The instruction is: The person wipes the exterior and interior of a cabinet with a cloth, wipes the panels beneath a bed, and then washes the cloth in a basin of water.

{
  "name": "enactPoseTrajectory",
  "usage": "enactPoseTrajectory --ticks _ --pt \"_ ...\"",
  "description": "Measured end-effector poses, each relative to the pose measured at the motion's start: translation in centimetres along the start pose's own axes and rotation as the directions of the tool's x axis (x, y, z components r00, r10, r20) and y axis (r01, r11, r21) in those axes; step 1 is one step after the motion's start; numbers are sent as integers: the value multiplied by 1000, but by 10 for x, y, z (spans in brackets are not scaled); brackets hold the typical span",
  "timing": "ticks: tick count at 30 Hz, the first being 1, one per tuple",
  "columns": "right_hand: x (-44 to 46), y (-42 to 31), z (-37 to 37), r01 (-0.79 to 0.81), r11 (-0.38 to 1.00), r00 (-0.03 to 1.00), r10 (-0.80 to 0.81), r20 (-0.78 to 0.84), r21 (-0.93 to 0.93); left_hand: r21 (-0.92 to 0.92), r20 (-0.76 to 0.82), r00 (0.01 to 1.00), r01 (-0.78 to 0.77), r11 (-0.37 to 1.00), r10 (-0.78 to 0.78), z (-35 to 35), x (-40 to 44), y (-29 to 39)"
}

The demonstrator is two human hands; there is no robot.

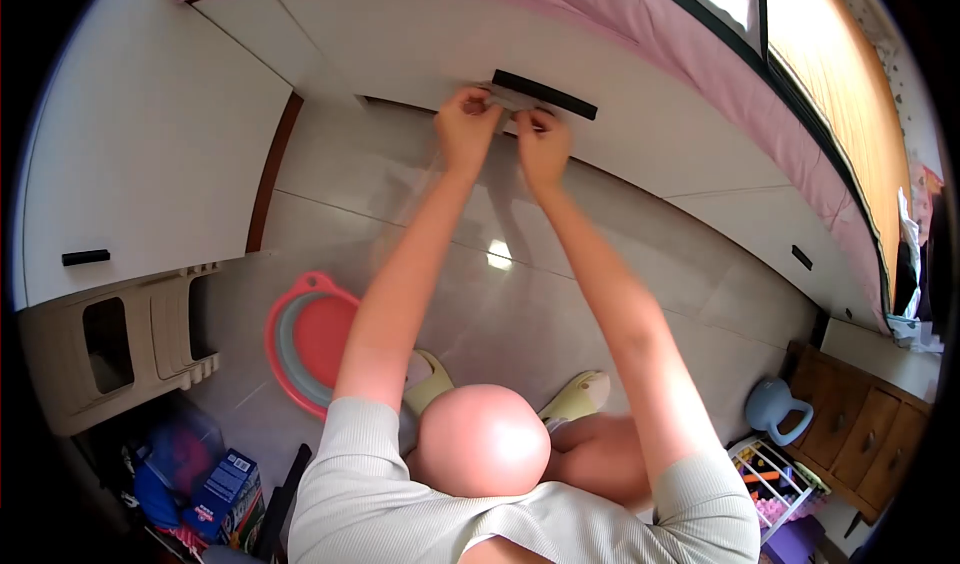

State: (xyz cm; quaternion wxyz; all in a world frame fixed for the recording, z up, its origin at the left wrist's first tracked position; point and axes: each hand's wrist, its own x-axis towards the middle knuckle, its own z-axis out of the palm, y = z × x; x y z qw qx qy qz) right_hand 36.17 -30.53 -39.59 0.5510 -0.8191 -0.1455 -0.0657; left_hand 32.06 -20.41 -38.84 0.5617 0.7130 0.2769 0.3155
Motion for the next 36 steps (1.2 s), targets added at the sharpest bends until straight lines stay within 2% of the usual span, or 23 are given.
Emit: enactPoseTrajectory --ticks 1,3,5,8,11,12,13,15,17,20,24,27,29,30,31,33,36 --pt "1 7 -15 -5 999 1000 5 0 38 -27 17 1000 -13 1000 13 11 -8 3" --pt "0 19 -51 -106 994 994 107 6 -36 -44 84 997 5 999 -1 33 -29 18" --pt "-2 32 -75 -87 996 995 86 -43 -12 -93 106 994 -6 996 16 57 -43 17" --pt "0 8 -83 -107 964 994 113 12 -244 -176 116 993 54 983 -34 60 -40 6" --pt "6 4 -58 96 973 987 -66 147 -211 -224 59 994 107 969 -96 48 -23 -8" --pt "10 -3 -45 107 968 977 -61 204 -225 -231 25 992 123 965 -120 36 -15 -17" --pt "12 -9 -28 116 964 964 -51 263 -238 -216 12 996 90 972 -90 22 -5 -29" --pt "11 -10 11 128 975 959 -75 273 -181 -156 -1 999 31 987 -32 -9 15 -47" --pt "9 -16 45 67 980 959 -11 282 -190 -71 8 999 -31 997 32 -35 33 -54" --pt "2 -1 87 -26 990 975 55 213 -139 -120 15 1000 -11 993 12 -50 47 -76" --pt "0 10 91 -140 962 946 200 254 -235 41 -16 1000 -12 999 13 -43 43 -99" --pt "-7 32 82 -147 947 973 190 131 -285 141 -31 999 11 990 -6 -21 32 -112" --pt "-12 56 61 -113 941 987 144 75 -319 67 30 998 48 997 -50 -1 14 -110" --pt "-12 62 45 -159 927 976 199 86 -338 30 63 996 68 997 -70 11 3 -108" --pt "-14 63 29 -204 911 963 252 95 -358 5 29 994 102 995 -102 22 -9 -101" --pt "-13 57 7 -186 906 961 248 120 -380 -55 -38 986 158 986 -160 42 -26 -87" --pt "-11 64 7 -129 902 960 218 176 -412 -301 -119 939 275 913 -322 56 -27 -101"
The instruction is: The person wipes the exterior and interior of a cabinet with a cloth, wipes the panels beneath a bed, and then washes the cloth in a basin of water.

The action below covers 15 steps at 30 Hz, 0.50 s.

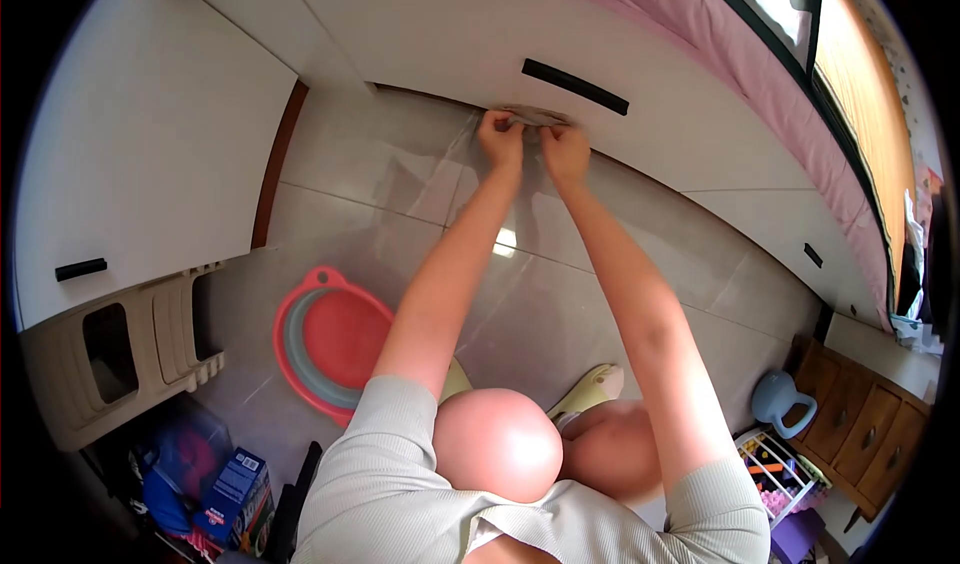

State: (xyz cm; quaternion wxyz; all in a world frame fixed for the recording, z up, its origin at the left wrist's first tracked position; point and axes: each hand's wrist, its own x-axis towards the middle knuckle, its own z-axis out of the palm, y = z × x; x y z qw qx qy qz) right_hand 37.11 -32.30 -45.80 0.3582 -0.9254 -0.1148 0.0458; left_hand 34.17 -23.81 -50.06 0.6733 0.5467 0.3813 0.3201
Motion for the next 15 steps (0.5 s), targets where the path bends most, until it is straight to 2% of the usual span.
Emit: enactPoseTrajectory --ticks 4,5,8,10,13,15 --pt "9 -29 33 129 991 989 -131 66 26 -75 -92 993 -80 994 73 -30 49 -18" --pt "9 -43 41 100 994 993 -103 55 46 -110 -94 993 -81 991 71 -42 61 -19" --pt "8 -69 51 39 993 998 -43 36 109 -251 127 991 62 966 -31 -66 66 18" --pt "6 -66 43 32 990 999 -37 37 140 -171 174 983 86 982 -55 -65 61 24" --pt "-1 -46 12 32 996 999 -33 9 89 -40 267 959 115 993 -100 -49 47 25" --pt "-5 -17 -10 64 996 995 -58 -79 68 -5 288 947 148 989 -141 -26 23 21"
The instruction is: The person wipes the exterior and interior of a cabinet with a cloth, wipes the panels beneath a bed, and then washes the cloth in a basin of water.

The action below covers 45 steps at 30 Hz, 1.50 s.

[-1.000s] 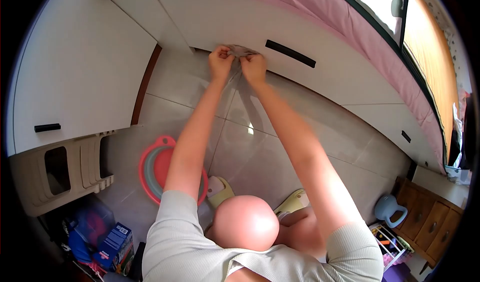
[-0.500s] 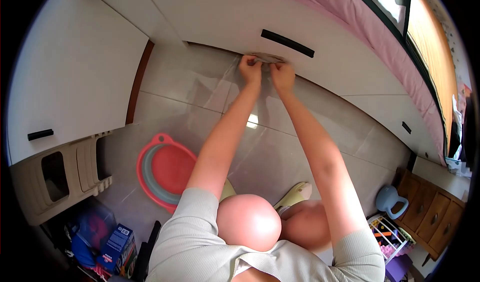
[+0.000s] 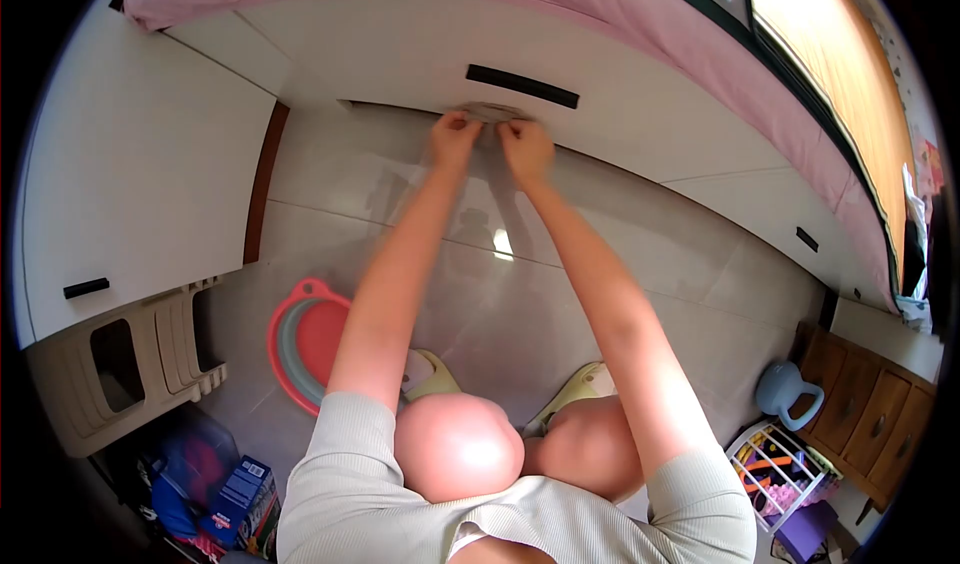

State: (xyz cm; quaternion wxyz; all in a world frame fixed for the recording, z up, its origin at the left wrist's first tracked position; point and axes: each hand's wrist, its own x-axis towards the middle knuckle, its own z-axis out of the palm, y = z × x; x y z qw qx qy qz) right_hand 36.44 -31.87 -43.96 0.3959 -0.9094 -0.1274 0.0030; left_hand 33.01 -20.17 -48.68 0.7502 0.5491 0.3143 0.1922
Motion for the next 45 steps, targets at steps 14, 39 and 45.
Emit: enactPoseTrajectory --ticks 14,39,45 --pt "8 -36 -221 176 814 949 9 -314 554 -375 312 949 88 923 36 166 -134 150" --pt "9 -39 -228 389 675 777 125 -617 627 -93 234 894 -371 924 382 197 -158 167" --pt "-4 33 -193 308 473 790 356 -499 826 298 376 868 -443 845 323 212 -162 129"
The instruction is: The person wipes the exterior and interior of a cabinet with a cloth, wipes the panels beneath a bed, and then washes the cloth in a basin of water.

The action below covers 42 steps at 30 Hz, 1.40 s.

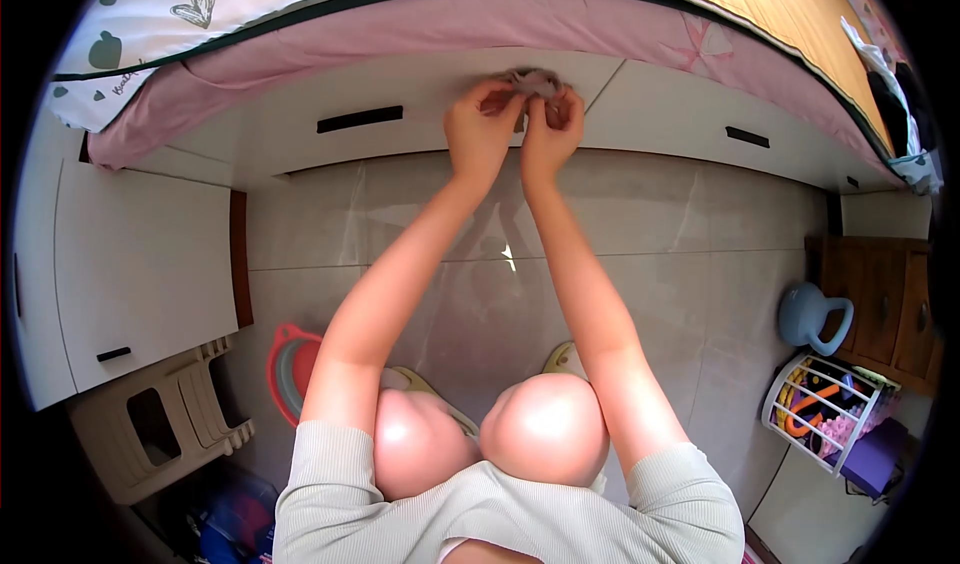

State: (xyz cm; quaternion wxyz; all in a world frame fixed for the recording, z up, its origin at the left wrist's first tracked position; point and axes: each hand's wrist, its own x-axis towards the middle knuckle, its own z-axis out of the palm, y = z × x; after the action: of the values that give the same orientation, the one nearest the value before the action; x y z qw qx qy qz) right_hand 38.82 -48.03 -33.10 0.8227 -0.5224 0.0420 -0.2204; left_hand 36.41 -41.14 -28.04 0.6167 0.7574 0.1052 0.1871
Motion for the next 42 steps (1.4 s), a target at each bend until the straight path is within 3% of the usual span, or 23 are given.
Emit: enactPoseTrajectory --ticks 5,8,10,15,17,21,23,26,29,32,33,34,38,40,42 --pt "0 -18 -13 -46 983 999 50 21 -180 -14 -66 997 -32 999 31 18 -4 -23" --pt "12 -56 9 114 993 993 -113 41 -33 -146 -92 991 -110 983 97 20 2 17" --pt "20 -72 18 180 981 984 -180 12 -69 -220 -97 984 -171 960 152 23 5 46" --pt "28 -46 6 216 976 975 -216 -54 3 -73 -63 975 -216 974 212 33 7 27" --pt "22 -23 -11 145 988 981 -150 -125 -50 28 -1 965 -263 964 263 38 4 1" --pt "15 24 -49 -78 997 986 75 -148 -17 190 71 986 -160 969 149 48 -7 -39" --pt "17 26 -55 -74 996 990 68 -121 -44 258 56 990 -140 956 130 51 -10 -49" --pt "21 -7 -46 -24 997 997 19 -70 -71 123 -34 997 -65 990 70 53 -11 -35" --pt "33 -57 -17 68 992 997 -65 37 -108 -137 -135 984 -134 981 115 45 -4 7" --pt "38 -71 -5 134 983 990 -128 58 -122 -191 -141 977 -187 964 162 36 1 23" --pt "37 -64 -9 150 977 988 -144 54 -150 -130 -123 982 -161 978 145 36 0 20" --pt "36 -55 -15 168 970 986 -161 51 -178 -69 -106 986 -134 989 126 36 -2 13" --pt "20 15 -54 -44 970 999 43 -6 -241 191 -22 998 -54 980 59 39 -7 -60" --pt "12 50 -71 -174 936 984 174 -27 -306 107 -48 998 32 994 -27 42 -10 -113" --pt "5 62 -69 -176 907 984 172 -45 -382 17 -50 993 106 994 -105 39 -11 -141"
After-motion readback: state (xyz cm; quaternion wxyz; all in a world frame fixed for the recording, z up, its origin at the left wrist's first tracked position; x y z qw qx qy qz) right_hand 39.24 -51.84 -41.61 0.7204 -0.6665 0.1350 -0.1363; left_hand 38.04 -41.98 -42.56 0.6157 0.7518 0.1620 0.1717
